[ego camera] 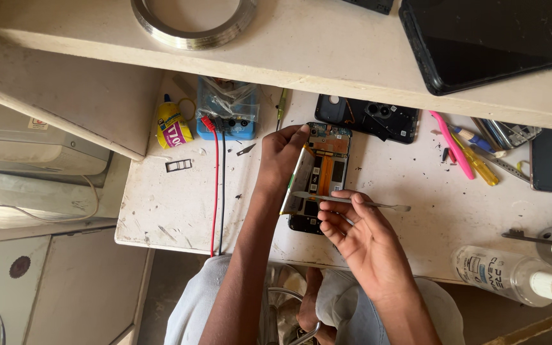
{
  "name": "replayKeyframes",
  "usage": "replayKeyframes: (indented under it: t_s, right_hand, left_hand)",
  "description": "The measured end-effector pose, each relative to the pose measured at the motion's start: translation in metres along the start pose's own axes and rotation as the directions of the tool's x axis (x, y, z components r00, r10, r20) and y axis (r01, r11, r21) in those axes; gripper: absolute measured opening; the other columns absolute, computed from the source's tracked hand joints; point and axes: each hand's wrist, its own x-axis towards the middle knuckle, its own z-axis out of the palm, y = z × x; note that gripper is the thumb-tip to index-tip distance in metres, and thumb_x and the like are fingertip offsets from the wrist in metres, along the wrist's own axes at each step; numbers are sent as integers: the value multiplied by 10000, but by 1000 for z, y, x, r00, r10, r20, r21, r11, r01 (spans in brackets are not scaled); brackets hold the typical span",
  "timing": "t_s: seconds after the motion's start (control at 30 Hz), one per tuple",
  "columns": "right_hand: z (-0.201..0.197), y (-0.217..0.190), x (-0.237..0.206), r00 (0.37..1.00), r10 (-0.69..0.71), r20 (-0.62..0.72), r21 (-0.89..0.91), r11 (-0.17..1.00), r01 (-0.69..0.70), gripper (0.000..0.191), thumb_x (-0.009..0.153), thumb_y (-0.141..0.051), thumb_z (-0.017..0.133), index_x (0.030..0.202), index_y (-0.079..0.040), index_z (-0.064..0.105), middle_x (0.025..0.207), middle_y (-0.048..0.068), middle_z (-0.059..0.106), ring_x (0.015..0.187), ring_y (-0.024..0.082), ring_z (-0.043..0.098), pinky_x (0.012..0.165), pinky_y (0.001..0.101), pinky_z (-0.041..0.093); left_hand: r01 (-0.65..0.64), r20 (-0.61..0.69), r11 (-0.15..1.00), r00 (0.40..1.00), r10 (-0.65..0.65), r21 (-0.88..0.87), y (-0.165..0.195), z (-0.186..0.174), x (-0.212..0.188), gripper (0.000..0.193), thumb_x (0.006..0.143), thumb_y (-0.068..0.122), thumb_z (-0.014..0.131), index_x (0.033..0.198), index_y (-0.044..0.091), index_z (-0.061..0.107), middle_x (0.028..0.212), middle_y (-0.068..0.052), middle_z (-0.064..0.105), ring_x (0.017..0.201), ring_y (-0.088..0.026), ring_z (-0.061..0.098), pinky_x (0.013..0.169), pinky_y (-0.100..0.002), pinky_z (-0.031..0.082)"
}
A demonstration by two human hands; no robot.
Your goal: The person repairs a disassembled smartphone at a workbench. They use a metal spudger to pry and lift the battery from the phone body, then use their fingers to lift the motherboard, reposition the frame, and press and adjust internal components and connectors while working on the opened device.
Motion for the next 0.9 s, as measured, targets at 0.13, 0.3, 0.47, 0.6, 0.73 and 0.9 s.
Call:
replayKeyframes:
  t_s: [0.13, 0.3, 0.47, 0.6, 0.73, 0.9]
  right_hand:
    - [6, 0, -1, 1000, -6, -13, -9, 1000, 6, 371, 988, -318, 602, 1149, 13, 642, 1129, 203, 669, 1022, 262, 649, 944, 409, 529]
    - [8, -3, -1, 999, -34, -5, 77, 996, 35, 294, 968, -308, 585, 947, -15, 595, 1120, 199, 688, 1072, 287, 673, 987, 455, 530]
    - [11, -9, -6, 983, -163, 80, -31, 986, 166, 279, 970, -307, 604, 960, -32, 652, 643, -32, 547, 567, 44, 531, 576, 267, 465]
    - [28, 6, -9, 972, -227, -69, -504, 848, 162, 349, 988, -346, 616, 1104, -21, 672, 570, -90, 359, 440, 21, 313, 370, 259, 272]
    - [50, 24, -10, 877, -448, 170, -907, 277, 318, 482, 870, -330, 754, 1232, -30, 648, 498, -21, 455, 413, 53, 441, 361, 274, 334]
    - [61, 30, -8, 866, -449, 219, -936, 153, 316, 457, 853, -227, 828, 1224, -13, 667, 467, 43, 549, 376, 120, 465, 358, 313, 332]
  left_hand:
    - [-30, 19, 1000, 999, 30, 9, -3, -1, 3, 379, 1022, 286, 611, 1060, -61, 757, 784, -42, 729, 678, -72, 603, 626, -256, 514]
    - [20, 5, 999, 1000, -21, 35, 0, -1, 0, 380, 1019, 292, 595, 1050, -52, 755, 761, -51, 720, 649, -90, 600, 604, -273, 511]
    - [-46, 26, 999, 999, 45, 9, 1, -2, -1, 387, 1026, 294, 602, 1056, -60, 755, 782, -41, 727, 669, -74, 600, 616, -258, 511]
    - [-43, 7, 999, 999, 43, -3, -3, 1, -2, 401, 1020, 293, 609, 1066, -80, 750, 768, -36, 699, 653, -78, 555, 571, -276, 473]
    - [8, -74, 999, 997, -10, -32, -7, 7, 0, 380, 987, 283, 644, 1102, -73, 711, 765, -44, 684, 647, -89, 566, 564, -282, 484]
    - [-78, -25, 997, 997, 77, -25, -9, 1, 1, 408, 1009, 282, 641, 1123, -102, 717, 802, -42, 696, 694, -74, 580, 608, -268, 492]
